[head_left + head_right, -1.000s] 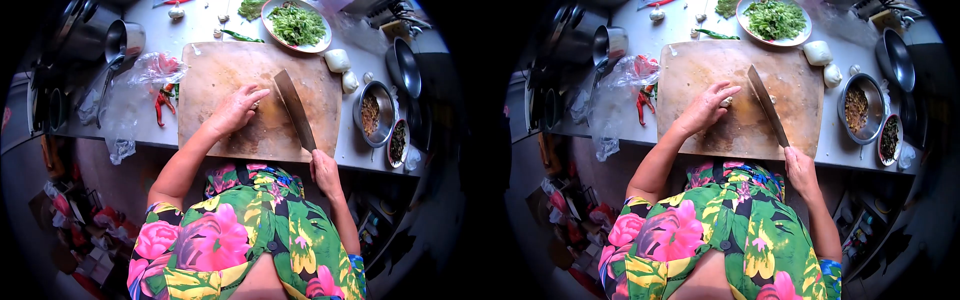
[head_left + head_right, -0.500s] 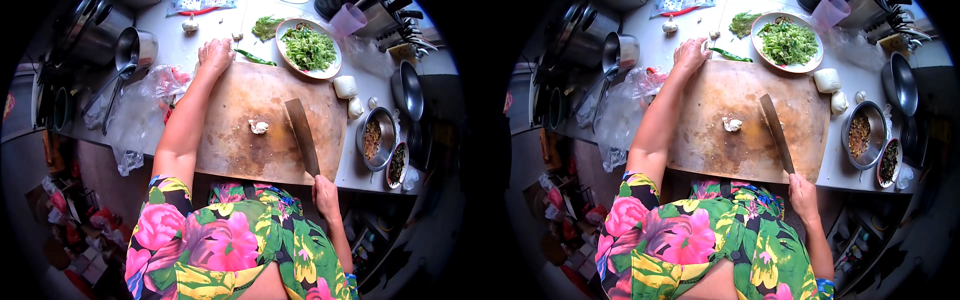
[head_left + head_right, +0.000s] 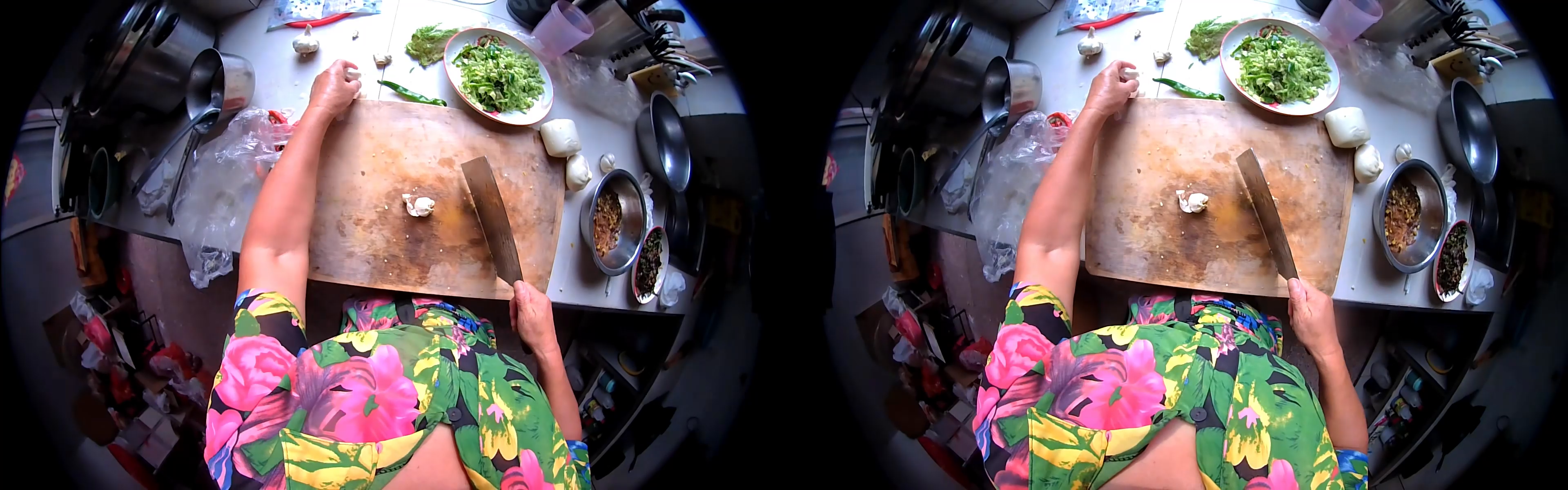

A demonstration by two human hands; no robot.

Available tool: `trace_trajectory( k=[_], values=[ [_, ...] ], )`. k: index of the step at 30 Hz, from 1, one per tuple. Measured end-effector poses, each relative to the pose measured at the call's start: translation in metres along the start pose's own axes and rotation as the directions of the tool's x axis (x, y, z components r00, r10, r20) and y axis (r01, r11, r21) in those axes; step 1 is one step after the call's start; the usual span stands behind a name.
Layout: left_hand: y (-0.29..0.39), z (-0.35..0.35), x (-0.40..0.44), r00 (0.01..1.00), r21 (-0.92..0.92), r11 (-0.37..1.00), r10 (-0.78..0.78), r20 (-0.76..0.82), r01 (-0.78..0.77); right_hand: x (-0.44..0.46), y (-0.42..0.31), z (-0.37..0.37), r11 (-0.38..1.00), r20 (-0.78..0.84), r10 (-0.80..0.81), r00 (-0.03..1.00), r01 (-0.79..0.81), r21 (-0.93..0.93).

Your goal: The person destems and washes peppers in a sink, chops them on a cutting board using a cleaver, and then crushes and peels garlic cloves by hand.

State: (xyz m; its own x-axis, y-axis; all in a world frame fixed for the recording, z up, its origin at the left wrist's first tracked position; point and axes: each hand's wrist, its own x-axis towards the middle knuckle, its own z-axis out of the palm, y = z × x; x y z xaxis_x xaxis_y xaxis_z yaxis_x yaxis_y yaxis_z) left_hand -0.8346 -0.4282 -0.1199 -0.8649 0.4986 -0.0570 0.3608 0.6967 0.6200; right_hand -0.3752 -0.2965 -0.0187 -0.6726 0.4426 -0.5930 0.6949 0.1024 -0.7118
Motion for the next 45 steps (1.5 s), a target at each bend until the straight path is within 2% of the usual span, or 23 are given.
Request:
trace_trajectory(
  k=[2, 5, 8, 9, 11, 12, 14, 18, 20, 21, 23, 25, 26, 27, 28, 29, 30, 32, 34, 36, 40, 44, 45],
  values=[
    [-0.005, -0.004, -0.001, 1.0, -0.06, 0.998, 0.014, -0.002, -0.014, 0.0, -0.001, 0.0, 1.0, -0.003, -0.008, 1.0, 0.008, 0.002],
    [-0.003, -0.007, -0.003, 0.994, -0.149, 0.984, -0.087, 0.073, 0.097, 0.001, 0.0, 0.002, 1.0, -0.009, -0.022, 1.0, 0.022, 0.013],
    [0.017, -0.013, -0.011, 0.992, 0.146, 0.989, 0.004, 0.125, -0.022, 0.001, -0.001, 0.003, 0.999, -0.02, -0.033, 0.999, 0.033, 0.012],
    [0.02, -0.013, -0.01, 0.992, 0.142, 0.99, 0.005, 0.128, -0.023, 0.001, -0.002, 0.003, 0.999, -0.027, -0.038, 0.999, 0.038, 0.006],
    [0.025, -0.005, -0.005, 0.988, 0.408, 0.905, 0.067, 0.142, -0.119, 0.006, 0.004, 0.002, 0.995, -0.037, -0.095, 0.995, 0.093, -0.045],
    [0.021, 0.002, 0.003, 0.984, 0.428, 0.893, 0.076, 0.159, -0.138, 0.006, 0.008, 0.002, 0.985, -0.038, -0.149, 0.988, 0.145, -0.094],
    [0.027, 0.009, 0.014, 0.972, 0.508, 0.856, -0.027, 0.235, -0.1, 0.005, 0.0, 0.002, 0.996, -0.043, -0.061, 0.997, 0.058, -0.074],
    [0.043, 0.008, 0.003, 0.988, 0.533, 0.838, 0.046, 0.147, -0.118, 0.006, 0.007, 0.001, 0.994, -0.046, -0.059, 0.997, 0.054, -0.09],
    [0.058, -0.006, -0.015, 0.992, 0.346, 0.93, 0.121, 0.022, -0.121, 0.007, 0.008, 0.002, 0.991, -0.053, -0.066, 0.996, 0.059, -0.12],
    [0.058, -0.007, -0.024, 0.985, 0.327, 0.932, 0.173, -0.026, -0.155, 0.006, 0.005, 0.003, 0.993, -0.039, -0.046, 0.998, 0.041, -0.112],
    [0.072, -0.012, -0.07, 0.956, 0.093, 0.956, 0.265, 0.124, -0.277, 0.004, 0.003, 0.004, 0.995, -0.041, -0.025, 0.999, 0.02, -0.098],
    [0.085, -0.002, -0.121, 0.901, -0.238, 0.959, 0.237, 0.364, -0.156, 0.002, 0.007, 0.002, 0.998, -0.023, 0.035, 0.999, -0.036, -0.049],
    [0.079, 0.01, -0.138, 0.896, -0.298, 0.946, 0.24, 0.373, -0.129, 0.004, 0.009, -0.001, 0.998, -0.033, 0.037, 0.999, -0.038, -0.047],
    [0.07, 0.019, -0.15, 0.905, -0.286, 0.937, 0.291, 0.311, -0.203, 0.004, 0.011, -0.003, 0.995, 0.05, 0.099, 0.994, -0.1, 0.022],
    [0.088, 0.037, -0.161, 0.918, -0.249, 0.955, 0.237, 0.319, -0.16, 0.014, 0.035, -0.017, 0.986, 0.141, 0.126, 0.982, -0.14, 0.095],
    [0.084, 0.05, -0.164, 0.916, -0.216, 0.954, 0.269, 0.297, -0.209, 0.016, 0.034, -0.02, 0.978, 0.188, 0.12, 0.975, -0.149, 0.148],
    [0.08, 0.057, -0.166, 0.915, -0.183, 0.949, 0.3, 0.27, -0.257, 0.018, 0.036, -0.02, 0.979, 0.188, 0.12, 0.975, -0.147, 0.141],
    [0.072, 0.06, -0.165, 0.945, -0.215, 0.951, 0.264, 0.194, -0.222, 0.023, 0.039, -0.016, 0.983, 0.284, 0.083, 0.955, -0.126, 0.134],
    [0.065, 0.056, -0.169, 0.97, -0.243, 0.953, 0.213, 0.117, -0.18, 0.025, 0.039, -0.01, 0.981, 0.299, 0.06, 0.952, -0.111, 0.157],
    [0.06, 0.052, -0.177, 0.99, -0.35, 0.936, 0.087, 0.11, -0.043, 0.033, 0.053, -0.009, 0.993, 0.329, -0.031, 0.944, -0.007, 0.115],
    [0.048, 0.052, -0.216, 0.999, -0.357, 0.933, 0.027, -0.021, -0.033, 0.029, 0.064, 0.005, 0.969, 0.363, -0.086, 0.928, -0.006, 0.246],
    [0.051, 0.059, -0.232, 0.983, -0.275, 0.948, 0.127, -0.133, -0.16, 0.031, 0.071, 0.008, 0.964, 0.367, -0.111, 0.923, 0.011, 0.264],
    [0.057, 0.058, -0.234, 0.992, -0.275, 0.956, 0.081, -0.099, -0.106, 0.031, 0.071, 0.01, 0.962, 0.355, -0.129, 0.926, 0.03, 0.272]
  ],
)
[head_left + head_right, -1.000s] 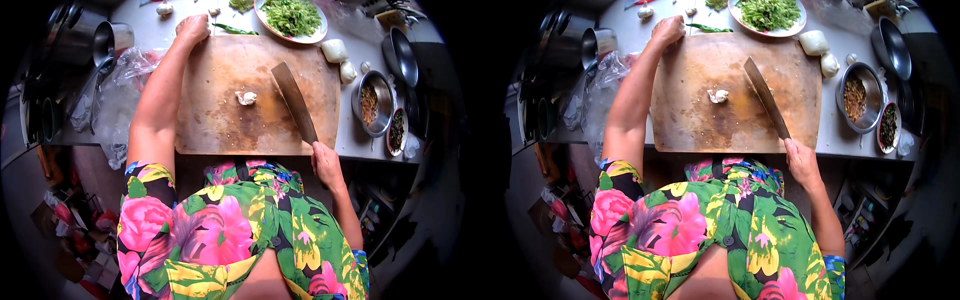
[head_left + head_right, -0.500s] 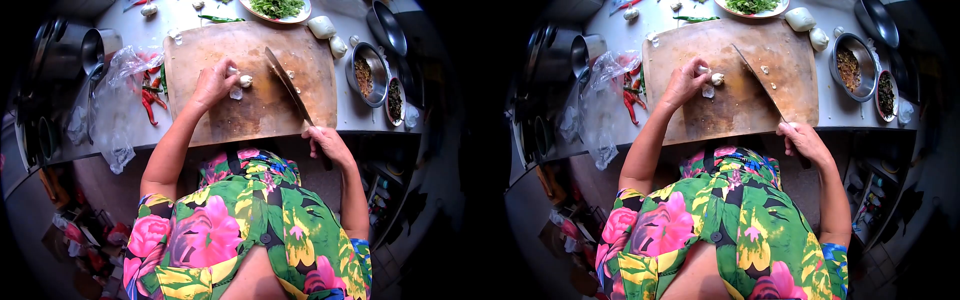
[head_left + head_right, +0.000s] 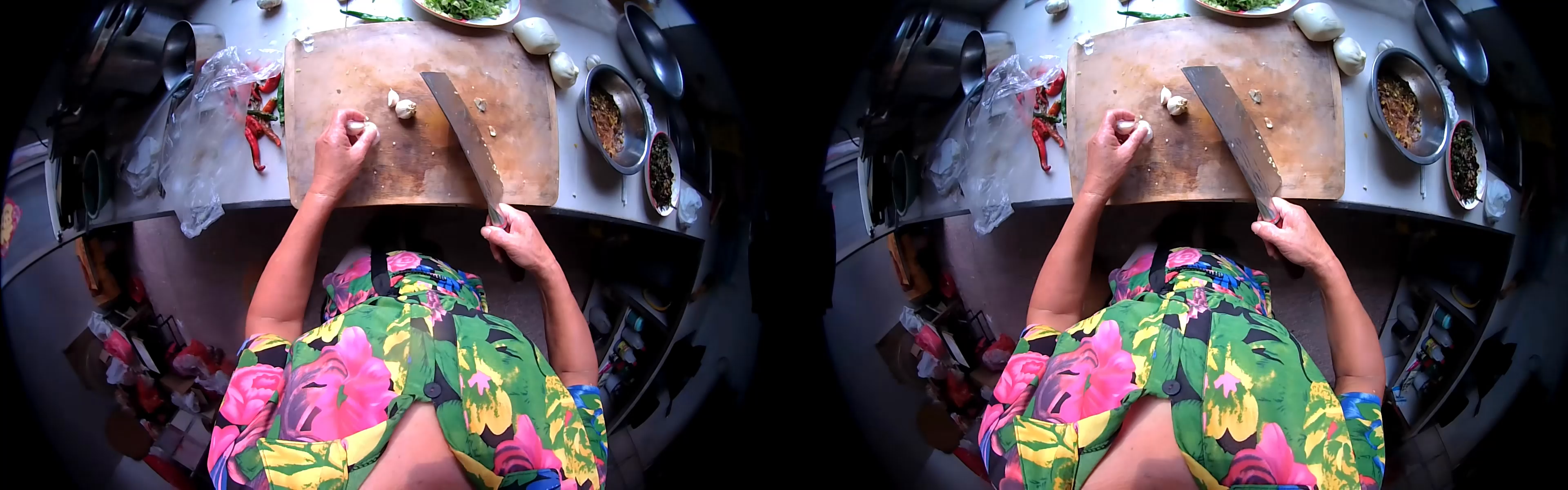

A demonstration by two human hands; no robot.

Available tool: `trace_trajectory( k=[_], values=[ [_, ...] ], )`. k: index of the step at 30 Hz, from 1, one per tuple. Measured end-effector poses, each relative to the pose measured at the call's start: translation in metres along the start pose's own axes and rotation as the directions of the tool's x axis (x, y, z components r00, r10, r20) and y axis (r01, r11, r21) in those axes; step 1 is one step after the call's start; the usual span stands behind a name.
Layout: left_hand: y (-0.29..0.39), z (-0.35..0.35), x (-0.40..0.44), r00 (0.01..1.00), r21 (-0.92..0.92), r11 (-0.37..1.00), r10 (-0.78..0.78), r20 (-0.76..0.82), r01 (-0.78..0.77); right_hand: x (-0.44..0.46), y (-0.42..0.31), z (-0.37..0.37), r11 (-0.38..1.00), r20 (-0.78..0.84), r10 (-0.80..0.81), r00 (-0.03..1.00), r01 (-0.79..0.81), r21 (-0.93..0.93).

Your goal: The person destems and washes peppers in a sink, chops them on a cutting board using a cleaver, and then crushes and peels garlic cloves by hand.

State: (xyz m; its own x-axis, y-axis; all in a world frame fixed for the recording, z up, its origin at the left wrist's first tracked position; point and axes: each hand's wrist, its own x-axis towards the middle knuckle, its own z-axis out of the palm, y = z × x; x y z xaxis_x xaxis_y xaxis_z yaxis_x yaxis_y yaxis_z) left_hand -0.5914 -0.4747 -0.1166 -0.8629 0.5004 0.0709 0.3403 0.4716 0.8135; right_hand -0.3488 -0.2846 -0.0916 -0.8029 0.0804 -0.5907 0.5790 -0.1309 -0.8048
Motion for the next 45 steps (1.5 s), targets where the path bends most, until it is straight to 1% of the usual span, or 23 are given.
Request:
trace_trajectory(
  k=[1, 4, 5, 7, 8, 10, 11, 13, 14, 15, 18, 21, 23, 27, 28, 29, 30, 34, 36, 39, 41, 43, 45],
  values=[
    [0.0, 0.001, -0.001, 1.0, -0.001, 1.0, 0.003, 0.003, -0.003, -0.002, 0.0, 0.002, 1.0, -0.012, -0.018, 1.0, 0.018, -0.001],
    [-0.014, 0.011, 0.012, 0.959, 0.355, 0.893, 0.28, 0.046, -0.278, 0.003, 0.01, 0.007, 0.995, -0.058, -0.093, 0.994, 0.095, 0.024],
    [-0.018, 0.013, 0.013, 0.955, 0.353, 0.889, 0.292, 0.049, -0.29, 0.001, 0.012, 0.011, 0.99, -0.102, -0.132, 0.986, 0.135, 0.024],
    [-0.016, 0.013, 0.015, 0.986, 0.099, 0.981, 0.167, 0.022, -0.169, -0.002, 0.011, 0.02, 0.987, -0.158, -0.152, 0.976, 0.158, 0.027],
    [-0.015, 0.011, 0.015, 0.983, 0.094, 0.979, 0.18, 0.032, -0.182, -0.003, 0.014, 0.023, 0.977, -0.198, -0.198, 0.96, 0.21, 0.042],
    [-0.001, 0.011, 0.013, 0.999, -0.033, 0.999, 0.024, 0.043, -0.023, -0.012, 0.017, 0.025, 0.955, -0.273, -0.262, 0.926, 0.29, 0.068],
    [0.0, 0.017, 0.013, 0.997, -0.141, 0.988, 0.063, 0.036, -0.057, -0.017, 0.019, 0.024, 0.943, -0.304, -0.282, 0.91, 0.322, 0.087],
    [0.029, 0.028, 0.003, 0.98, -0.362, 0.932, 0.093, 0.174, -0.024, -0.029, 0.018, 0.028, 0.939, -0.373, -0.292, 0.881, 0.339, 0.066],
    [0.037, 0.039, 0.002, 0.958, -0.306, 0.951, 0.128, 0.257, -0.045, -0.033, 0.019, 0.029, 0.93, -0.447, -0.282, 0.849, 0.357, 0.091],
    [0.057, 0.049, 0.0, 0.938, -0.251, 0.946, 0.262, 0.227, -0.204, -0.038, 0.02, 0.028, 0.917, -0.515, -0.274, 0.812, 0.381, 0.114],
    [0.076, 0.098, 0.016, 0.899, -0.131, 0.935, 0.354, 0.259, -0.33, -0.042, 0.035, 0.012, 0.906, -0.57, -0.3, 0.765, 0.415, 0.08],
    [0.076, 0.115, 0.028, 0.919, -0.027, 0.962, 0.268, 0.29, -0.272, -0.05, 0.046, 0.017, 0.902, -0.607, -0.289, 0.74, 0.423, 0.087],
    [0.064, 0.112, 0.033, 0.916, -0.222, 0.966, 0.208, 0.343, -0.136, -0.049, 0.051, 0.024, 0.91, -0.621, -0.263, 0.738, 0.404, 0.095],
    [0.047, 0.062, 0.027, 0.968, -0.24, 0.955, 0.211, 0.137, -0.174, -0.029, 0.05, 0.038, 0.933, -0.586, -0.267, 0.765, 0.358, 0.042],
    [0.033, 0.051, 0.03, 0.972, -0.109, 0.97, 0.223, 0.067, -0.215, -0.021, 0.048, 0.042, 0.938, -0.569, -0.288, 0.77, 0.346, -0.007],
    [0.016, 0.042, 0.032, 0.97, 0.026, 0.97, 0.241, 0.0, -0.241, -0.008, 0.054, 0.043, 0.907, -0.566, -0.416, 0.712, 0.366, -0.206],
    [0.006, 0.034, 0.034, 0.91, 0.185, 0.899, 0.412, -0.048, -0.397, 0.002, 0.051, 0.046, 0.887, -0.528, -0.462, 0.713, 0.383, -0.258],
    [-0.017, 0.018, 0.033, 0.925, 0.281, 0.881, 0.361, 0.122, -0.381, 0.022, 0.044, 0.052, 0.866, -0.421, -0.486, 0.766, 0.356, -0.351],
    [-0.018, 0.019, 0.03, 0.801, 0.483, 0.687, 0.596, 0.054, -0.544, 0.023, 0.042, 0.055, 0.842, -0.408, -0.521, 0.749, 0.373, -0.39],
    [0.003, 0.025, 0.026, 0.822, 0.518, 0.732, 0.562, -0.09, -0.443, 0.016, 0.048, 0.054, 0.838, -0.421, -0.524, 0.741, 0.36, -0.409],
    [0.033, 0.032, 0.029, 0.784, 0.487, 0.724, 0.609, -0.121, -0.488, 0.005, 0.055, 0.054, 0.906, -0.541, -0.422, 0.728, 0.338, -0.252],
    [0.05, 0.056, 0.044, 0.806, 0.09, 0.803, 0.592, -0.017, -0.589, -0.002, 0.07, 0.052, 0.908, -0.644, -0.397, 0.654, 0.38, -0.174],
    [0.076, 0.094, 0.059, 0.781, 0.098, 0.776, 0.61, 0.132, -0.623, -0.017, 0.072, 0.052, 0.918, -0.722, -0.286, 0.631, 0.395, -0.019]
  ],
)
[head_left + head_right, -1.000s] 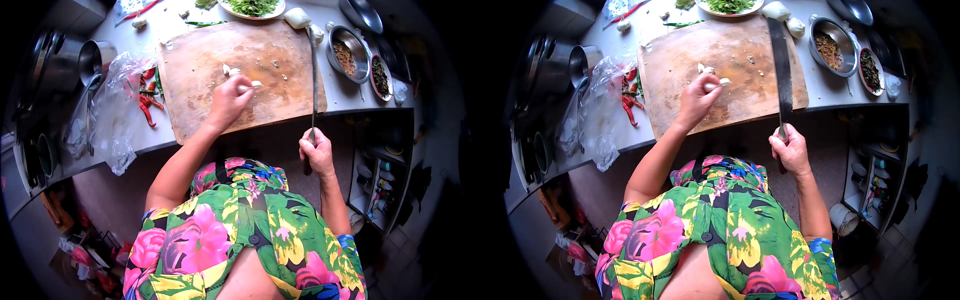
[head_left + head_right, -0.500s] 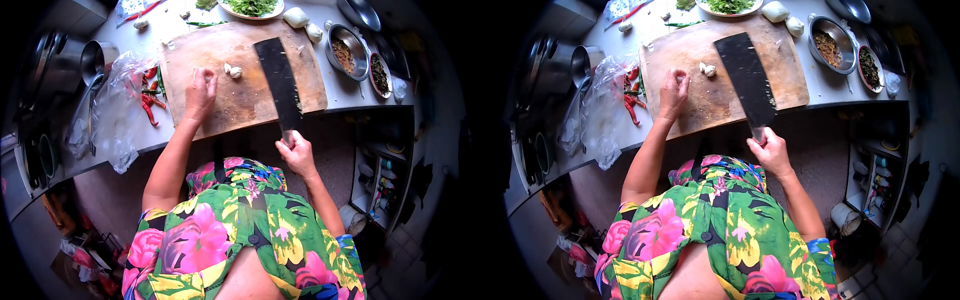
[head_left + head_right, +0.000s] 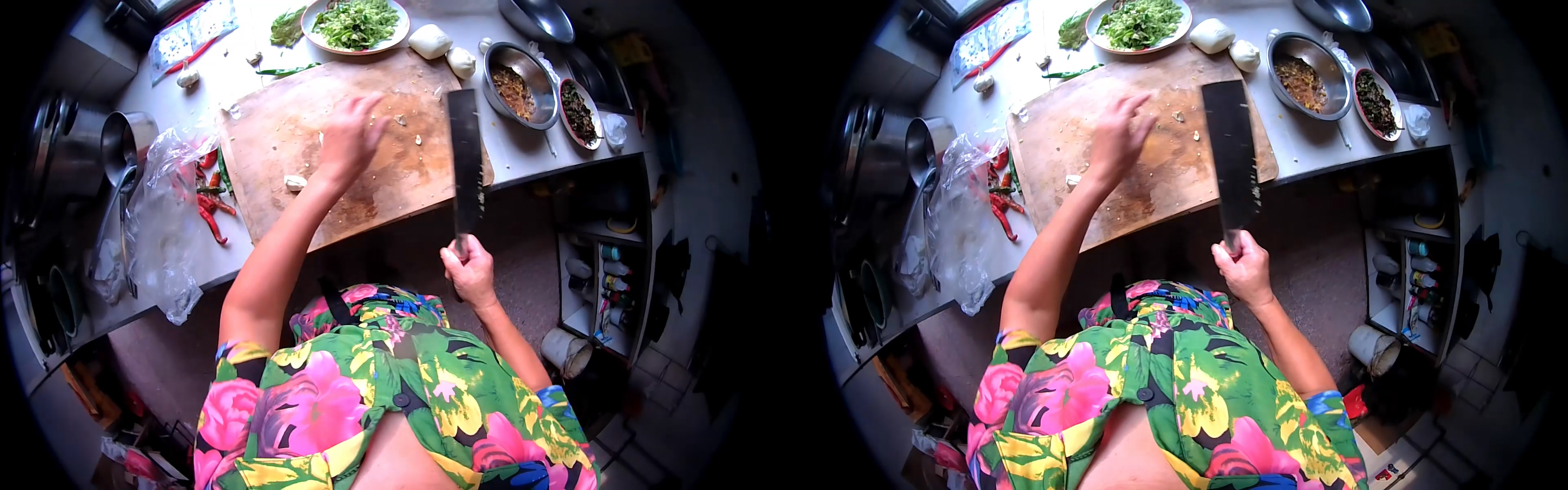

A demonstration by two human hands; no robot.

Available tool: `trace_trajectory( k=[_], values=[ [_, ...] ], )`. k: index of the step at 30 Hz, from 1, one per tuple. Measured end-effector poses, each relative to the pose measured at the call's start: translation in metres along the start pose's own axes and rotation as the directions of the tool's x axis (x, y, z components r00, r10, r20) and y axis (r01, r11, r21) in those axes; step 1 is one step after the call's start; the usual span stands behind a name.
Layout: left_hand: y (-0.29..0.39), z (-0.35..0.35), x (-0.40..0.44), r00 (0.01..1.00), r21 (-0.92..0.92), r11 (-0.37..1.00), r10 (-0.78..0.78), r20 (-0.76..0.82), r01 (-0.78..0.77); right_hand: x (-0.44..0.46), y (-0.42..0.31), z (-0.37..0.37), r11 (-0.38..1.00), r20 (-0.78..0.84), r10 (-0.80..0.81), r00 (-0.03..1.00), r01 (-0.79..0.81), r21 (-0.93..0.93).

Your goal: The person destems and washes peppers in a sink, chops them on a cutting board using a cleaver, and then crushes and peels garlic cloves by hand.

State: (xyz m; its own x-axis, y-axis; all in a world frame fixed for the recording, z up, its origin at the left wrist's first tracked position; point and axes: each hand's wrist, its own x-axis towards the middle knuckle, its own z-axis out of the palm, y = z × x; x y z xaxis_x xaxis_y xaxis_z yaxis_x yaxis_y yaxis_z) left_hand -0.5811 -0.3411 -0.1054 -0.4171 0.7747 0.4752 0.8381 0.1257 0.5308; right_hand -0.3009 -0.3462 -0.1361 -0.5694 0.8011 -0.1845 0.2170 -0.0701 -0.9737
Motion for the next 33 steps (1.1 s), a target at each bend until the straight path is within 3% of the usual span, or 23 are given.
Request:
trace_trajectory(
  k=[8, 10, 14, 15, 16, 19, 21, 22, 24, 25, 28, 33],
  values=[
    [0.012, 0.088, 0.089, 0.947, 0.194, 0.981, -0.076, 0.312, 0.014, -0.027, 0.037, -0.026, 0.996, -0.167, 0.055, 0.984, -0.042, 0.083],
    [-0.005, 0.107, 0.1, 0.859, 0.285, 0.958, -0.158, 0.487, 0.014, -0.028, 0.042, -0.028, 0.993, -0.161, 0.072, 0.984, -0.055, 0.109],
    [-0.022, 0.096, 0.094, 0.94, -0.067, 0.989, -0.104, 0.325, 0.133, -0.024, 0.044, -0.031, 0.992, -0.127, 0.066, 0.99, -0.051, 0.116],
    [-0.021, 0.086, 0.095, 0.86, -0.166, 0.907, -0.292, 0.418, 0.388, -0.022, 0.042, -0.029, 0.991, -0.127, 0.074, 0.989, -0.058, 0.122],
    [-0.028, 0.084, 0.093, 0.821, -0.305, 0.819, -0.307, 0.482, 0.486, -0.018, 0.04, -0.03, 0.994, -0.106, 0.066, 0.992, -0.056, 0.09],
    [-0.02, 0.069, 0.081, 0.77, -0.296, 0.796, -0.3, 0.563, 0.527, -0.007, 0.031, -0.026, 0.997, -0.059, 0.063, 0.996, -0.059, 0.054],
    [-0.009, 0.063, 0.074, 0.804, -0.124, 0.914, -0.269, 0.53, 0.387, 0.0, 0.021, -0.023, 0.997, -0.013, 0.054, 0.998, -0.053, 0.062],
    [-0.008, 0.061, 0.072, 0.803, -0.123, 0.911, -0.275, 0.528, 0.393, 0.003, 0.02, -0.022, 0.997, -0.007, 0.056, 0.998, -0.056, 0.059],
    [-0.006, 0.051, 0.065, 0.943, -0.166, 0.961, -0.167, 0.288, 0.221, 0.007, 0.018, -0.02, 0.997, 0.029, 0.032, 0.999, -0.034, 0.075],
    [-0.006, 0.039, 0.06, 0.944, -0.213, 0.94, -0.209, 0.255, 0.265, 0.006, 0.015, -0.02, 0.999, 0.033, 0.029, 0.999, -0.03, 0.044],
    [-0.012, 0.0, 0.046, 0.869, -0.328, 0.823, -0.35, 0.35, 0.463, 0.007, 0.009, -0.02, 1.0, 0.052, 0.013, 0.999, -0.011, -0.025],
    [-0.049, -0.051, 0.013, 0.849, -0.361, 0.78, -0.394, 0.352, 0.511, 0.01, 0.0, -0.012, 0.997, 0.139, 0.025, 0.99, -0.013, -0.081]
  ],
)
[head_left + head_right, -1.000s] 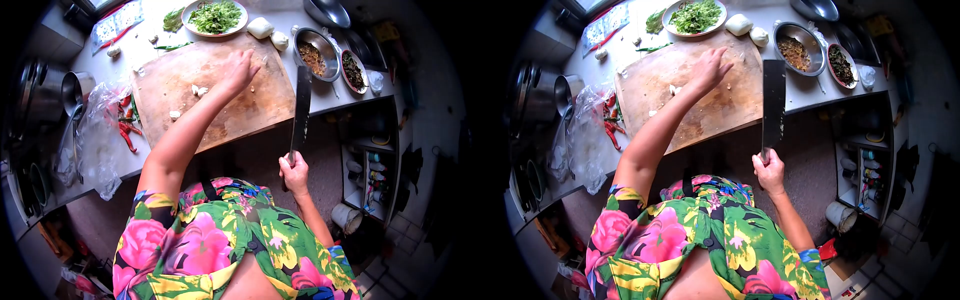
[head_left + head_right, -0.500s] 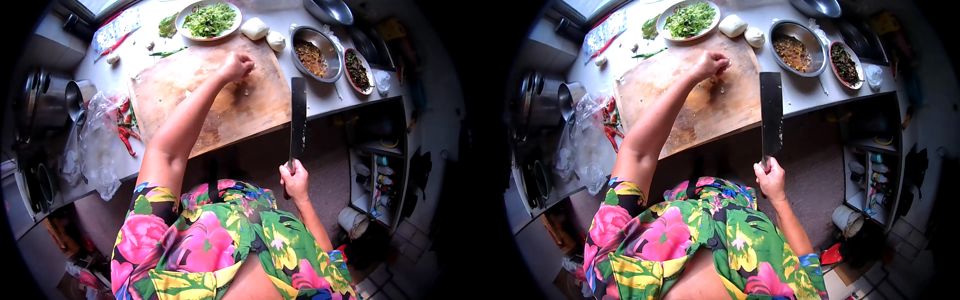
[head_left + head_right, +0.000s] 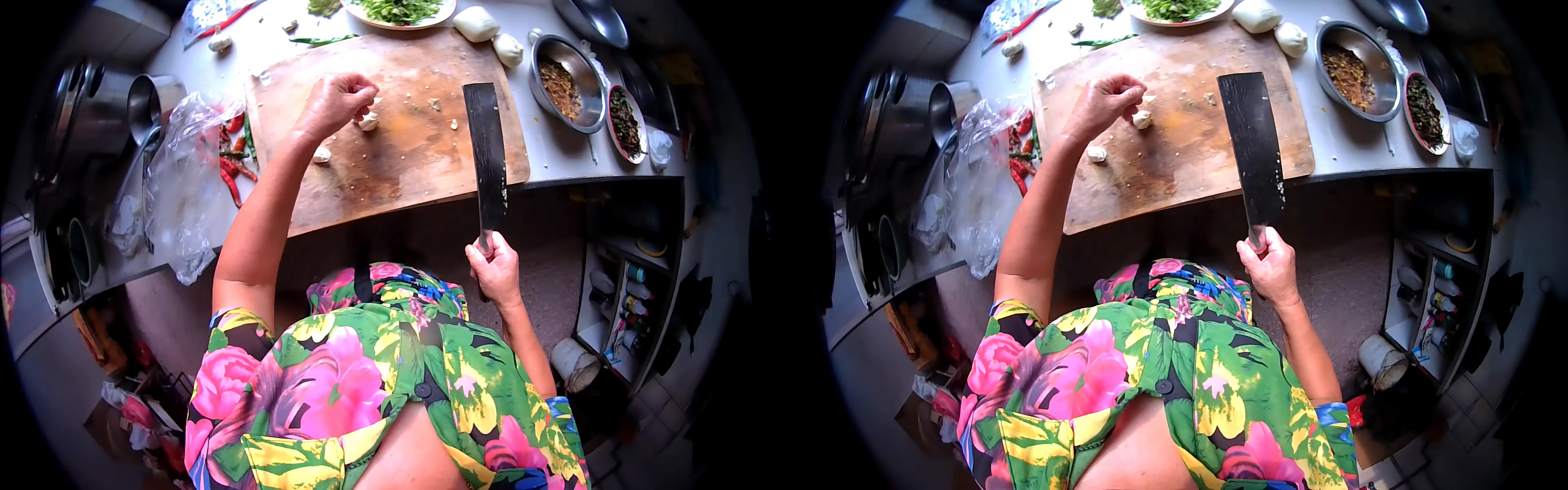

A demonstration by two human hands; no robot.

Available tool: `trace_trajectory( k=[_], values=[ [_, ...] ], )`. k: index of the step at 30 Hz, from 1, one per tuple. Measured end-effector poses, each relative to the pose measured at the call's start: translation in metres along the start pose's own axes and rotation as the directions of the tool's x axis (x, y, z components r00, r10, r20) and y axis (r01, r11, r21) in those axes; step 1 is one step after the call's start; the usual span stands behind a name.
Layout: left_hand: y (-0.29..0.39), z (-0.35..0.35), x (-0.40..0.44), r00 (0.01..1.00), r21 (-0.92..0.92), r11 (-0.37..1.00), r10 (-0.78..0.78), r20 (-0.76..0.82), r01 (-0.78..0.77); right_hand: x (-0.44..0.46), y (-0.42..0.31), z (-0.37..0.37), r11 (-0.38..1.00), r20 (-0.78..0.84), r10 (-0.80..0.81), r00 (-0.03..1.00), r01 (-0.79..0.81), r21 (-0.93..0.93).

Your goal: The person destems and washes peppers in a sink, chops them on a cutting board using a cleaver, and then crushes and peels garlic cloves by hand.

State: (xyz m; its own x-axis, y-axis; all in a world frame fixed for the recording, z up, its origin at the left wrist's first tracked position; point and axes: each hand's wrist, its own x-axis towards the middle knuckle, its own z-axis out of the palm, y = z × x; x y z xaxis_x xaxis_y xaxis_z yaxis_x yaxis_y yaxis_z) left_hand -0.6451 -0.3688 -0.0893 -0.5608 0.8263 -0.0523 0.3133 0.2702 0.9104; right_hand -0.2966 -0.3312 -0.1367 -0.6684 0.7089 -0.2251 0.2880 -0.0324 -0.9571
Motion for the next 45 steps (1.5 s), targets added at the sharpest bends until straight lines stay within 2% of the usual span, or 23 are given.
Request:
trace_trajectory(
  k=[3, 5, 7, 11, 12, 13, 15, 17, 18, 19, 22, 24, 26, 28, 29, 31, 32, 33, 35, 37, 39, 41, 45],
  values=[
    [-0.015, -0.011, -0.01, 0.993, 0.073, 0.993, -0.096, 0.075, 0.091, 0.006, -0.009, 0.01, 1.0, 0.062, 0.008, 0.998, -0.009, 0.014],
    [-0.021, -0.015, -0.014, 0.991, 0.093, 0.992, -0.089, 0.098, 0.079, 0.01, -0.014, 0.017, 1.0, 0.109, -0.002, 0.994, 0.0, 0.025],
    [-0.016, -0.02, -0.021, 0.993, -0.006, 0.999, -0.036, -0.116, 0.035, 0.015, -0.021, 0.021, 1.0, 0.135, 0.006, 0.991, -0.008, 0.015],
    [-0.014, -0.036, -0.048, 0.927, 0.384, 0.918, 0.06, -0.37, 0.094, 0.034, -0.022, 0.021, 0.989, 0.165, -0.118, 0.979, 0.131, -0.072],
    [-0.022, -0.04, -0.057, 0.911, 0.488, 0.868, 0.126, -0.394, 0.091, 0.038, -0.026, 0.024, 0.97, 0.141, -0.184, 0.973, 0.203, -0.135],
    [-0.023, -0.041, -0.066, 0.911, 0.544, 0.824, 0.088, -0.403, 0.161, 0.045, -0.03, 0.025, 0.943, 0.125, -0.246, 0.961, 0.267, -0.198],
    [-0.038, -0.039, -0.084, 0.883, 0.655, 0.74, 0.196, -0.426, 0.152, 0.054, -0.036, 0.035, 0.922, 0.098, -0.278, 0.955, 0.294, -0.251],
    [-0.05, -0.031, -0.097, 0.853, 0.638, 0.764, 0.27, -0.446, 0.092, 0.065, -0.04, 0.044, 0.773, 0.104, -0.386, 0.917, 0.382, -0.506],
    [-0.051, -0.028, -0.099, 0.817, 0.625, 0.78, 0.34, -0.465, 0.031, 0.068, -0.043, 0.046, 0.774, 0.138, -0.351, 0.926, 0.37, -0.513],
    [-0.051, -0.025, -0.098, 0.811, 0.628, 0.778, 0.379, -0.445, -0.019, 0.069, -0.043, 0.048, 0.773, 0.143, -0.351, 0.925, 0.373, -0.514],
    [-0.034, -0.014, -0.074, 0.845, 0.574, 0.818, 0.33, -0.422, -0.033, 0.075, -0.04, 0.05, 0.783, 0.15, -0.324, 0.934, 0.354, -0.511],
    [-0.027, -0.016, -0.046, 0.863, 0.569, 0.822, 0.312, -0.396, -0.036, 0.077, -0.035, 0.049, 0.917, 0.098, -0.163, 0.982, 0.187, -0.353],
    [-0.021, -0.011, -0.023, 0.884, 0.566, 0.823, 0.294, -0.364, -0.04, 0.074, -0.039, 0.045, 0.938, 0.066, -0.126, 0.99, 0.14, -0.317],
    [-0.017, -0.005, -0.003, 0.977, 0.665, 0.742, 0.069, -0.201, 0.084, 0.073, -0.035, 0.04, 0.958, 0.037, -0.08, 0.996, 0.087, -0.273],
    [-0.021, 0.003, 0.005, 0.995, 0.671, 0.741, 0.043, -0.089, 0.028, 0.071, -0.033, 0.039, 0.958, 0.032, -0.079, 0.996, 0.084, -0.274],
    [-0.011, 0.014, 0.003, 0.988, 0.604, 0.787, 0.152, 0.011, -0.128, 0.071, -0.029, 0.035, 0.952, 0.015, -0.07, 0.997, 0.072, -0.296],
    [-0.016, 0.019, 0.0, 0.963, 0.582, 0.792, 0.264, -0.054, -0.184, 0.068, -0.026, 0.033, 0.953, 0.007, -0.067, 0.998, 0.066, -0.295],
    [-0.012, 0.017, -0.007, 0.963, 0.581, 0.791, 0.267, -0.048, -0.19, 0.067, -0.023, 0.031, 0.922, 0.007, -0.144, 0.989, 0.137, -0.361],
    [-0.003, 0.008, -0.033, 0.933, 0.494, 0.855, 0.291, -0.212, -0.154, 0.064, -0.025, 0.031, 0.884, 0.01, -0.217, 0.976, 0.201, -0.421],
    [-0.009, 0.001, -0.062, 0.946, 0.515, 0.843, 0.275, -0.169, -0.153, 0.058, -0.037, 0.037, 0.788, 0.044, -0.377, 0.925, 0.345, -0.51],
    [-0.014, -0.001, -0.082, 0.956, 0.534, 0.83, 0.264, -0.125, -0.16, 0.064, -0.035, 0.043, 0.711, 0.126, -0.296, 0.947, 0.307, -0.633],
    [-0.024, 0.005, -0.094, 0.914, 0.532, 0.811, 0.375, -0.155, -0.243, 0.071, -0.03, 0.047, 0.64, 0.155, -0.177, 0.972, 0.234, -0.732],
    [-0.038, 0.008, -0.098, 0.854, 0.589, 0.764, 0.468, -0.226, -0.263, 0.07, -0.044, 0.041, 0.693, 0.197, -0.134, 0.971, 0.234, -0.682]
  ],
)
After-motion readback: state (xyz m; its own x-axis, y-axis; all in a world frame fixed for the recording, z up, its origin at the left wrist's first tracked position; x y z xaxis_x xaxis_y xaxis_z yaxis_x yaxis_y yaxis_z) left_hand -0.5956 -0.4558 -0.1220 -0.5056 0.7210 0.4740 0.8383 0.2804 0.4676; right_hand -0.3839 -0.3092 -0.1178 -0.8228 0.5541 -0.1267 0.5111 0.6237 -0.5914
